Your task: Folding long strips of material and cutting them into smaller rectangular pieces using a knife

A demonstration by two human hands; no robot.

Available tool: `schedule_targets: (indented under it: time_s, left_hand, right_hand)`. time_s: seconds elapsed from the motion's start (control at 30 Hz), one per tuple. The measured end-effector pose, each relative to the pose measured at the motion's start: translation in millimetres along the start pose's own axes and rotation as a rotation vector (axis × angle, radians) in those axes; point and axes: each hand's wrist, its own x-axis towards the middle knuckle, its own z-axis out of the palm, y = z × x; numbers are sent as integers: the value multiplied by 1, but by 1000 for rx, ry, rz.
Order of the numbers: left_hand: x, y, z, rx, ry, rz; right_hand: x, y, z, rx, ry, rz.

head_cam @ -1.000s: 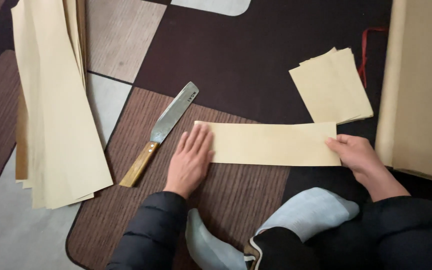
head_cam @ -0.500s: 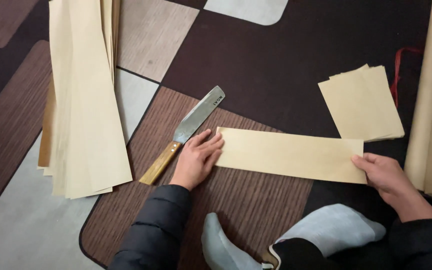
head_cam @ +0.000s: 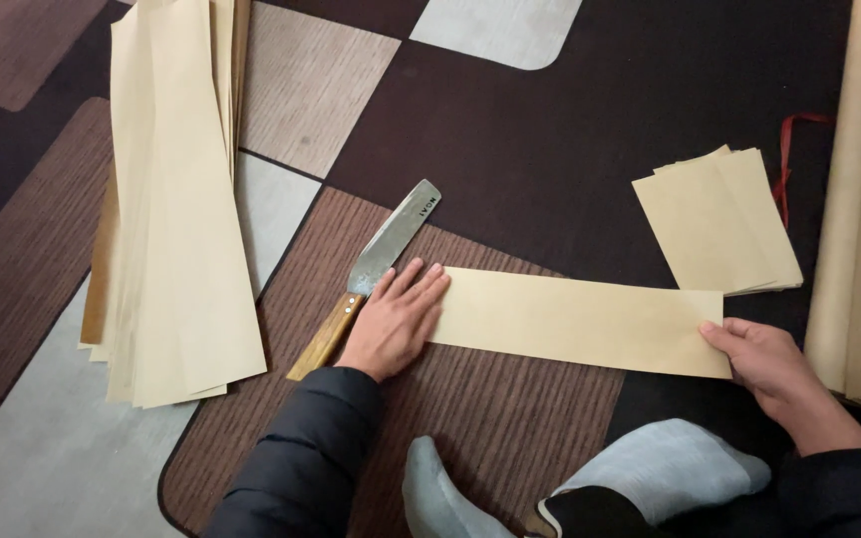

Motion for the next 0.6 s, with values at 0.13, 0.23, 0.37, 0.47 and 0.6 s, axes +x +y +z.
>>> schedule_targets:
  time_s: [0.13,0.23,0.37,0.47,0.6]
  left_hand:
    - [15,-9,14,-28,217,-19]
    - [12,-12,21,49,316,30]
    - [10,-28,12,153,105,131]
    - [8,-37,-7,228,-53,216]
    - [10,-44,-20,278,-160,322]
  right_hand:
    - [-5,-3,2,24,-1,9]
    - [4,6,-1,34,-18,-5]
    - [19,19,-9,-16,-11,-39]
    - [11,12,-5,-32,-3,-31]
    - [-8,-6,1,-17,6,13]
